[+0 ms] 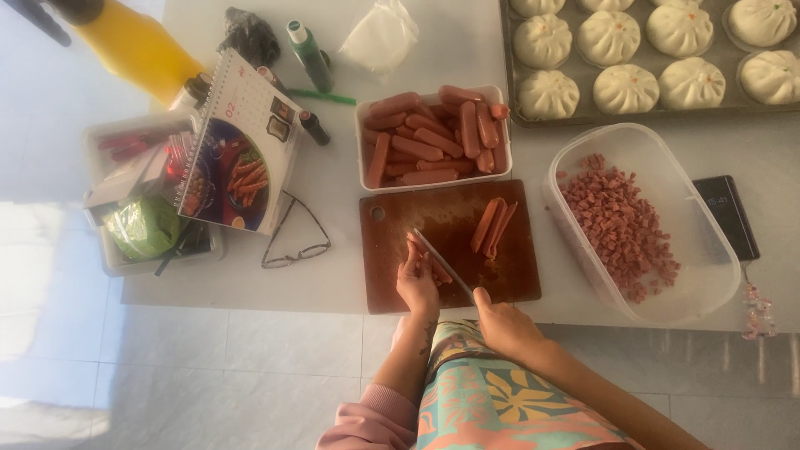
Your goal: Cutting sausages into small pieces on a cutting board using a knife for food preparation.
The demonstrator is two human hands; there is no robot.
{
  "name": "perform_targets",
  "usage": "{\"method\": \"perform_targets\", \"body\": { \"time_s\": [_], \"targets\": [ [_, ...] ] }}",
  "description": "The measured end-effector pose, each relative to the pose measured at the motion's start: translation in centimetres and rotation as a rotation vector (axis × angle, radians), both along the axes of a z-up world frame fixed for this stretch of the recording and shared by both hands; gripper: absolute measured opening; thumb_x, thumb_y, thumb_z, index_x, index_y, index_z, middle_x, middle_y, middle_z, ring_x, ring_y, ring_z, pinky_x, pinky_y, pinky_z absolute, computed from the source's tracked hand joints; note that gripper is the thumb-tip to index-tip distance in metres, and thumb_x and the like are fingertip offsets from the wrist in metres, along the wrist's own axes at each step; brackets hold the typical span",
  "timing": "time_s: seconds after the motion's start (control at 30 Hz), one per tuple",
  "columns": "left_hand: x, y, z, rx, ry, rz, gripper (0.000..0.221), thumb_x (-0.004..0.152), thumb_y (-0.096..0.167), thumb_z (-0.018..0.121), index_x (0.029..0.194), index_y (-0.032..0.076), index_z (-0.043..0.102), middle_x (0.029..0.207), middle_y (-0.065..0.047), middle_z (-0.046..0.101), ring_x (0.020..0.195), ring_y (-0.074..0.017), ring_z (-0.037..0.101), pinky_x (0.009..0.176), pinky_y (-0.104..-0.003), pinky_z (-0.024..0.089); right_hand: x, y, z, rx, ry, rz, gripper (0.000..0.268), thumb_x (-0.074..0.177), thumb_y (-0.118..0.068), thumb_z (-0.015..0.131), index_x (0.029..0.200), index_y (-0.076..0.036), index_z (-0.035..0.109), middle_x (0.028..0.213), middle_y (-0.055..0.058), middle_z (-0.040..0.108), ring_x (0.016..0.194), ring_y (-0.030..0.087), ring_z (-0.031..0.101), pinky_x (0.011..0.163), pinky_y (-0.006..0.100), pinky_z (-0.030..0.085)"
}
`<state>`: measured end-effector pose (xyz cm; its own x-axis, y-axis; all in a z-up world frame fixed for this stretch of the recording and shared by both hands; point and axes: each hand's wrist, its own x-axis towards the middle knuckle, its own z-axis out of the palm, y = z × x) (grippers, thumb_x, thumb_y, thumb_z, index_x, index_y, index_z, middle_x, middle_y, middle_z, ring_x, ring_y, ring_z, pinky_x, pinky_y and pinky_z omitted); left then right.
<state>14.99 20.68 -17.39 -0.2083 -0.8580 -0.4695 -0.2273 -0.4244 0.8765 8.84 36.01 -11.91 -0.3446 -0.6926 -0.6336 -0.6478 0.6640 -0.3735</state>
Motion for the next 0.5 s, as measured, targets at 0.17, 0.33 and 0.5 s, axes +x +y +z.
{"method": "perform_targets", "body": {
  "time_s": [0.17,0.33,0.5],
  "targets": [
    [0.2,-0.3,0.1,-0.016,0.020,-0.022,0.045,0.099,0.011,0.069,0.142,0.021,0.062,0.083,-0.011,0.054,0.061,-0.0170,0.065,0.052,-0.027,0.065,-0.4,-2.0,3.4,0.055,-0.028,0.005,0.034,0.100,-0.011,0.041,0.133,-0.008,0.038,0.083,0.020,0.074,0.081,0.038,0.077,0.071,0.053,0.063],
    [0.4,-0.5,-1.3,0.030,0.005,-0.039,0.043,0.100,0.013,0.067,0.141,0.027,0.063,0.079,-0.008,0.054,0.061,-0.0175,0.067,0.052,-0.026,0.067,-1.0,-4.3,3.5,0.115,-0.052,0.005,0.042,0.100,-0.009,0.039,0.142,-0.006,0.034,0.092,0.023,0.075,0.090,0.040,0.077,0.078,0.055,0.063],
    [0.6,-0.7,-2.6,-0.045,-0.006,-0.037,0.046,0.098,0.010,0.070,0.141,0.026,0.063,0.084,-0.015,0.058,0.062,-0.0207,0.067,0.049,-0.027,0.065,-1.3,-7.2,3.9,0.191,-0.095,-0.029,0.051,0.100,-0.010,0.039,0.150,-0.007,0.028,0.102,0.024,0.073,0.099,0.041,0.075,0.084,0.056,0.062]
  ]
}}
